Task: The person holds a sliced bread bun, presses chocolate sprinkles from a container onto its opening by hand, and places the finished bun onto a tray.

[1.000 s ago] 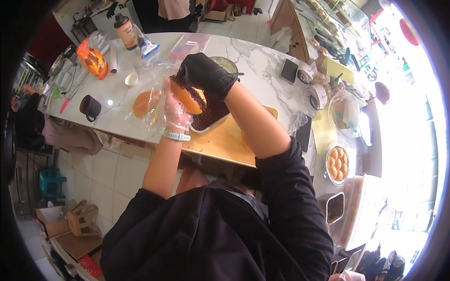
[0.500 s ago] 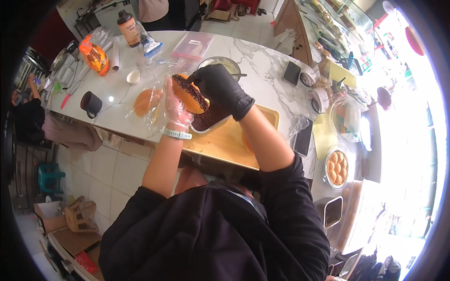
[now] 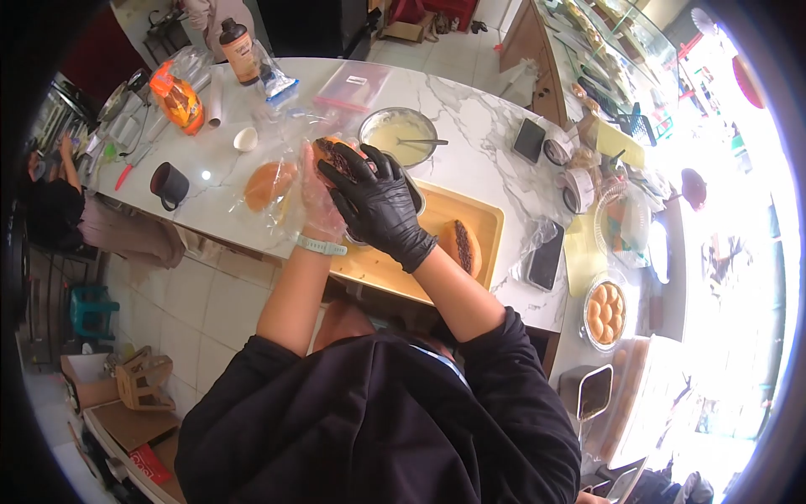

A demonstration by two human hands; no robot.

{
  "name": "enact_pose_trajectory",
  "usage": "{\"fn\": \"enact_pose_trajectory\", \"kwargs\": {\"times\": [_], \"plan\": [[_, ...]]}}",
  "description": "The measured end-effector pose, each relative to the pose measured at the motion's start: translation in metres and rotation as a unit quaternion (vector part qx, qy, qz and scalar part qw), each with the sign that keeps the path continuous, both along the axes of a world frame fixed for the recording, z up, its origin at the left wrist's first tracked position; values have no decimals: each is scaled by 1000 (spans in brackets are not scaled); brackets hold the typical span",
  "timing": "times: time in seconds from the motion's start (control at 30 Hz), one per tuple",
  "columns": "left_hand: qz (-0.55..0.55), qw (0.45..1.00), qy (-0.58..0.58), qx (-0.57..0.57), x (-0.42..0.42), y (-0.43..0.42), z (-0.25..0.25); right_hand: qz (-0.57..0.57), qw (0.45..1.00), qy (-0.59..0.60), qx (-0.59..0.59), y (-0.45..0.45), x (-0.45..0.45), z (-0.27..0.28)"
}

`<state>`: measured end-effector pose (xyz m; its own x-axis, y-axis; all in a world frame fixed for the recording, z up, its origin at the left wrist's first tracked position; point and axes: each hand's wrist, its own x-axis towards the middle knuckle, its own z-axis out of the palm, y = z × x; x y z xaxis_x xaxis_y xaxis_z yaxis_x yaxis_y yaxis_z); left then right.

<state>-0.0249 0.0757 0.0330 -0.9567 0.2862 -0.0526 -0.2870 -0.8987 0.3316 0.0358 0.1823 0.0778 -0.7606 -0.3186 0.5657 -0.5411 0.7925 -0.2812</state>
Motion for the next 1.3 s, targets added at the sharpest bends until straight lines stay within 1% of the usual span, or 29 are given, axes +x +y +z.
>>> {"fn": "enact_pose_trajectory", "kwargs": {"times": [0.07, 0.17, 0.27, 0.37, 0.47, 0.57, 0.67, 0.7, 0.8, 0.9, 1.0, 1.03, 1.07, 1.13, 1.23, 1.3], "plan": [[4, 999, 11, 34, 3, 2, 3, -4, 1000, 9, 18, 0, -2, -2], [18, 999, -26, 31, 7, 2, 12, -41, 998, 5, 37, 0, -9, -7], [8, 999, -19, 31, 6, 3, 10, -53, 998, 5, 35, 1, -13, -9], [-9, 998, 8, 54, 4, 3, 2, -15, 999, 11, 47, -1, -15, -4], [-16, 998, 24, 60, 8, 3, 9, -20, 999, -16, 30, -4, -17, 1], [-26, 996, 64, 65, 11, 1, 13, -16, 999, -7, -35, 2, -26, 0], [-58, 991, 69, 98, 16, 3, 21, 24, 999, -39, -28, 12, -39, -8], [-66, 987, 101, 106, 13, 4, 16, 10, 999, -45, -23, 9, -35, -3], [-42, 991, 68, 106, 8, 6, 8, -12, 999, -14, 34, 4, -31, -4], [-28, 997, 52, 47, 9, 3, 12, -2, 999, -11, 46, 7, -32, -7], [-33, 995, 68, 63, 3, 1, 8, 90, 994, -27, -54, 21, -33, -2], [-19, 998, 42, 39, 3, 1, 11, 72, 995, -32, -61, 23, -26, 3], [-24, 997, 53, 44, 0, 0, 5, 50, 997, -37, -39, 24, -21, 3], [-36, 995, 78, 53, -2, -1, 3, 14, 998, -34, 43, 20, -12, 2], [-28, 999, 32, 24, 5, -1, 13, -14, 995, -31, 92, 16, -7, -6], [-18, 1000, 4, 9, 7, 1, 16, -16, 995, -40, 91, 15, -8, -12]]}}
